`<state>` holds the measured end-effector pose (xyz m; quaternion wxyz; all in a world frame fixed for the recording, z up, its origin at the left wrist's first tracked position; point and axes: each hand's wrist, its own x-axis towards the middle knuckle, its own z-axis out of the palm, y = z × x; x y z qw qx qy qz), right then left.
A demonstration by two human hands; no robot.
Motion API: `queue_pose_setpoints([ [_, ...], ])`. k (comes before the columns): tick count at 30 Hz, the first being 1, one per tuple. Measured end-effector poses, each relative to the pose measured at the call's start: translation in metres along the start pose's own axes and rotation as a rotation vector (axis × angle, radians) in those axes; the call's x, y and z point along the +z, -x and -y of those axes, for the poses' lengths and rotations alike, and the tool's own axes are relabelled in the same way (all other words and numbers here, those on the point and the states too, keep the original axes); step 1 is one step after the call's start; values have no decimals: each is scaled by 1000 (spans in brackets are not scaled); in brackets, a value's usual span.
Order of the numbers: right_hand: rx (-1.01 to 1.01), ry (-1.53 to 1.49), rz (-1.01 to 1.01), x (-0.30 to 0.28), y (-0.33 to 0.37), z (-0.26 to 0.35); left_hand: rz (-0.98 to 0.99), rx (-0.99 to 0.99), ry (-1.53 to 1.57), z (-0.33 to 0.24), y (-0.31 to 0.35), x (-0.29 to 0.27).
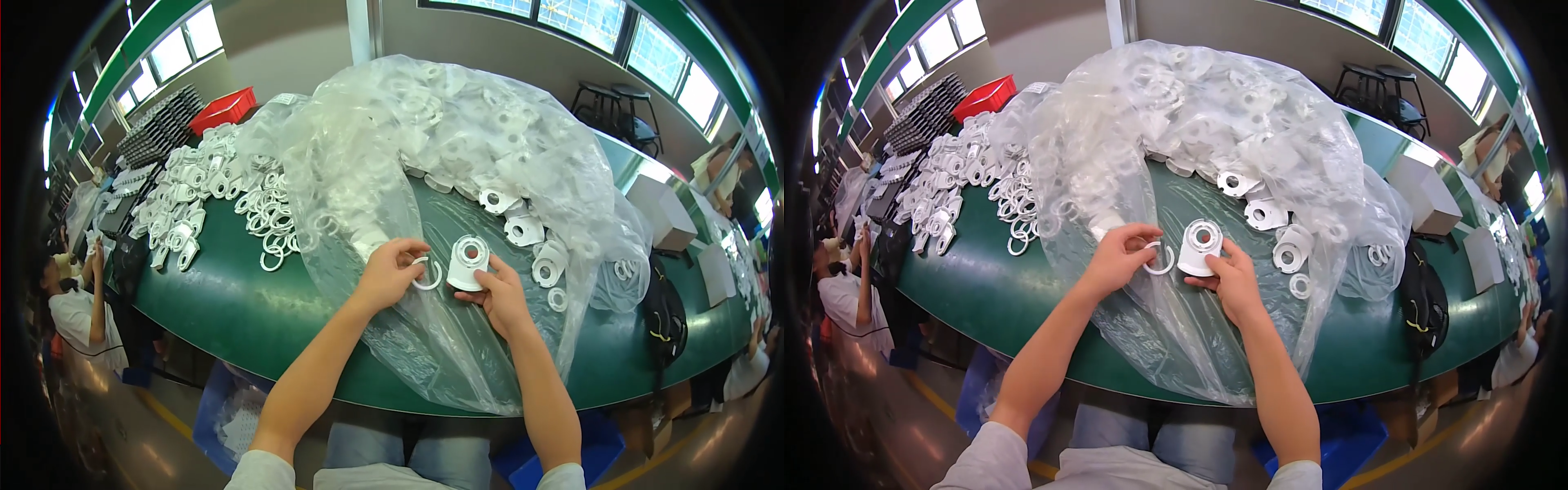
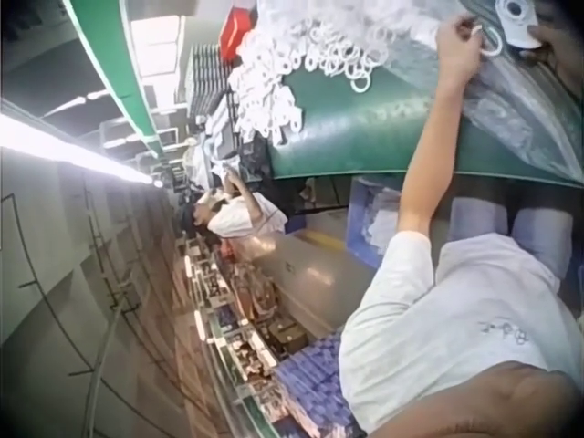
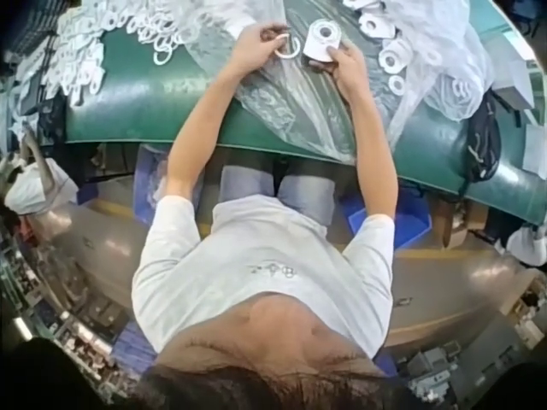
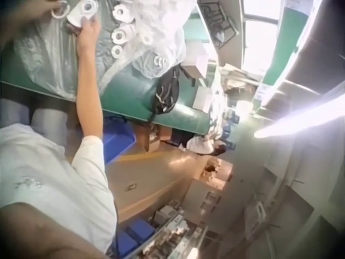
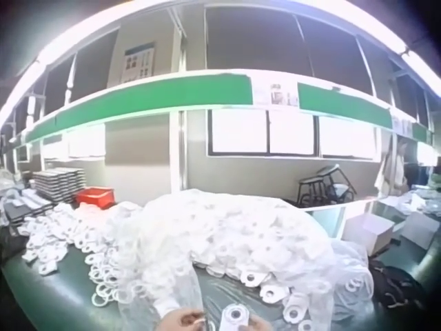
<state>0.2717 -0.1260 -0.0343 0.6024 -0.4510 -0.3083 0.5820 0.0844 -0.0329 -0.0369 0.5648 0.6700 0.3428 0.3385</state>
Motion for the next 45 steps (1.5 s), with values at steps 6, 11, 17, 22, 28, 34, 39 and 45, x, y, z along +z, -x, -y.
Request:
queue_pose_setpoints([
  [6,-3,-9,-14,1,-1,1,-45,212,-225,-5,4,-6],
  [11,-22,56,39,4,5,5,-216,259,-203,-12,4,-4],
  [17,-15,160,151,10,7,2,-181,48,209,-18,10,12],
  [22,-2,194,191,11,8,1,-182,148,173,-15,12,19],
  [28,-12,219,201,12,9,4,-204,246,-3,-17,14,22],
  [34,-33,236,200,15,9,1,-247,358,-161,-12,14,23],
  [39,-42,219,199,16,10,-1,-277,392,-194,-13,14,22],
  [45,-71,283,163,12,9,-3,-279,379,-231,-21,15,25],
])
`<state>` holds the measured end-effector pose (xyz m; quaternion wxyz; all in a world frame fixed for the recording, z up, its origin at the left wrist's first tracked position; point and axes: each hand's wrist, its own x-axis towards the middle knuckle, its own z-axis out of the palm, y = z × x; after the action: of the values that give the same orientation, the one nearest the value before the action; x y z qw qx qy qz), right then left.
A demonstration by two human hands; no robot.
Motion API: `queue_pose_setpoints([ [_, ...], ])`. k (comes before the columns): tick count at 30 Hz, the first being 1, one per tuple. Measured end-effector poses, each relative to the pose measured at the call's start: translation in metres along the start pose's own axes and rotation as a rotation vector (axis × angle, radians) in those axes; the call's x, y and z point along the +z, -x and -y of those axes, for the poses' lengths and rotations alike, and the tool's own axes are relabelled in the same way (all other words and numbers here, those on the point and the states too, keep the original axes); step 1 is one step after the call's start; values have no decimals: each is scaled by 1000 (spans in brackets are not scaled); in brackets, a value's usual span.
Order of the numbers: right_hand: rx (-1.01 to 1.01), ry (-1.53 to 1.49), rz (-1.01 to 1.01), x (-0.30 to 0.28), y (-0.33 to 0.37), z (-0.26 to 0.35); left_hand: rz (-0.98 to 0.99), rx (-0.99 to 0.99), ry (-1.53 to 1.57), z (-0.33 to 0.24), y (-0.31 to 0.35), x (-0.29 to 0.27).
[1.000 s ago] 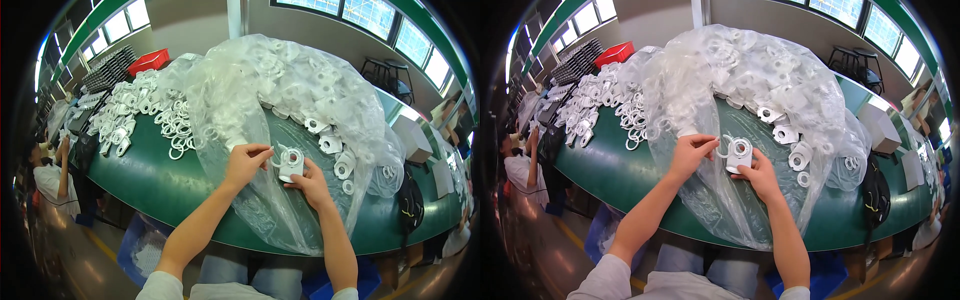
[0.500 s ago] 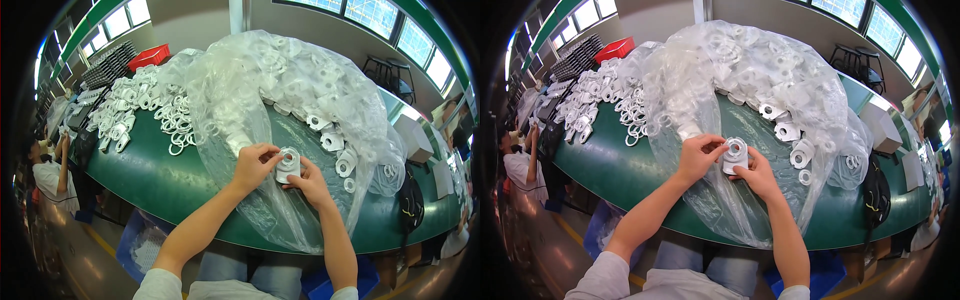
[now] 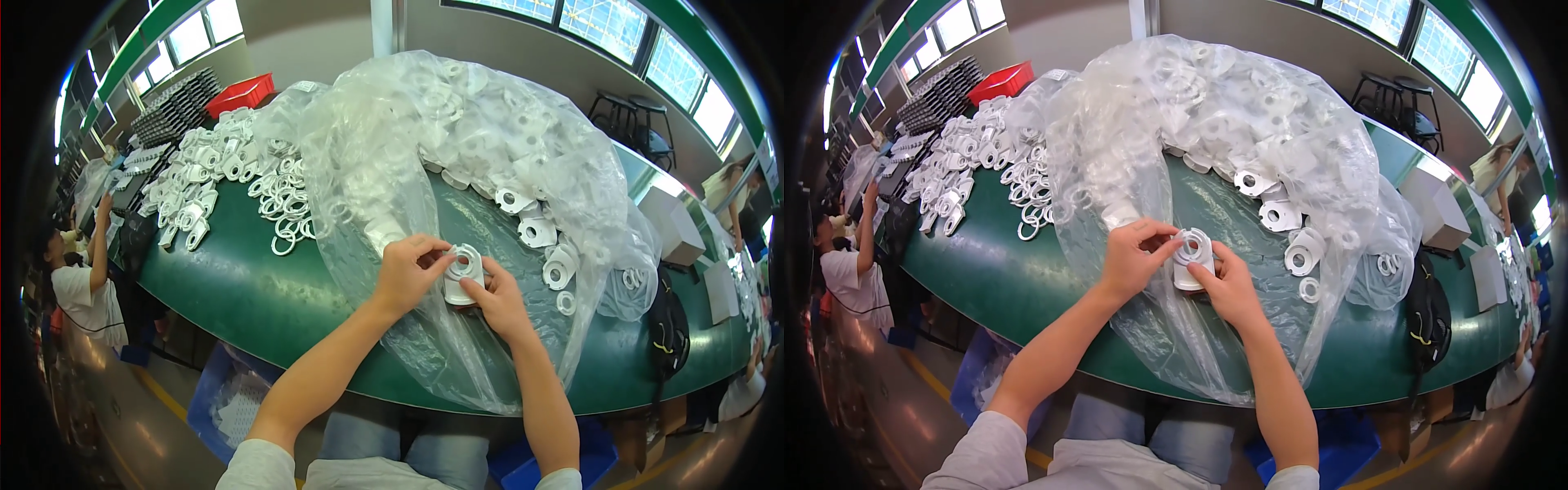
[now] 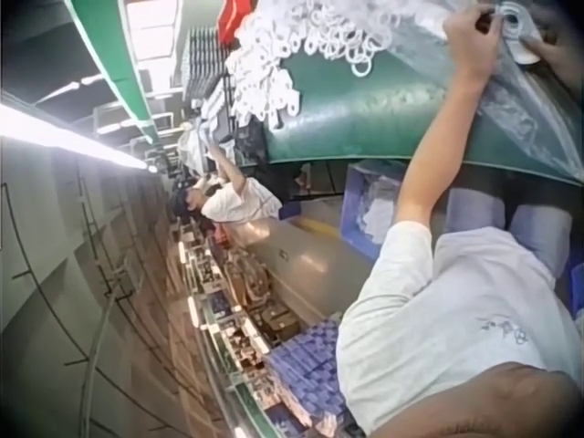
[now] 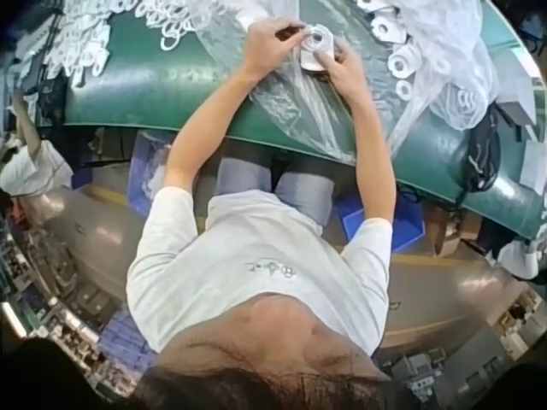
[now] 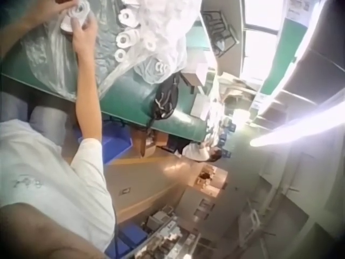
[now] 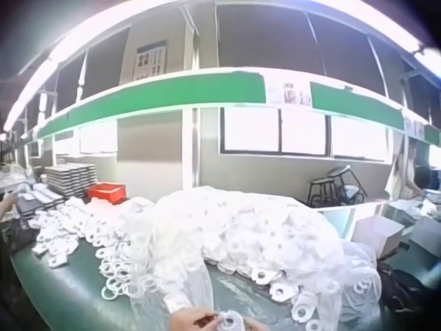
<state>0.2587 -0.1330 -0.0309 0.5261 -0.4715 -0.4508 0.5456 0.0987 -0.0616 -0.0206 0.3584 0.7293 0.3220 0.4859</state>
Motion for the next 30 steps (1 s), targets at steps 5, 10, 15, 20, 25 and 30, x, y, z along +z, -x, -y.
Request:
queue_pose_setpoints([
  [5,-25,16,-7,-1,-4,-7,29,19,-60,0,0,-3],
  [10,-32,-64,2,0,-3,-3,55,43,-95,-5,-2,-5],
  [15,-113,-36,-27,-4,-1,-6,159,-265,263,7,-1,0],
  [20,-116,40,-16,1,0,-5,253,-361,409,16,1,-5],
  [25,-79,-47,-3,4,3,1,186,-386,552,13,2,-2],
  [30,-96,-66,-8,11,3,6,227,-376,466,7,4,-3],
])
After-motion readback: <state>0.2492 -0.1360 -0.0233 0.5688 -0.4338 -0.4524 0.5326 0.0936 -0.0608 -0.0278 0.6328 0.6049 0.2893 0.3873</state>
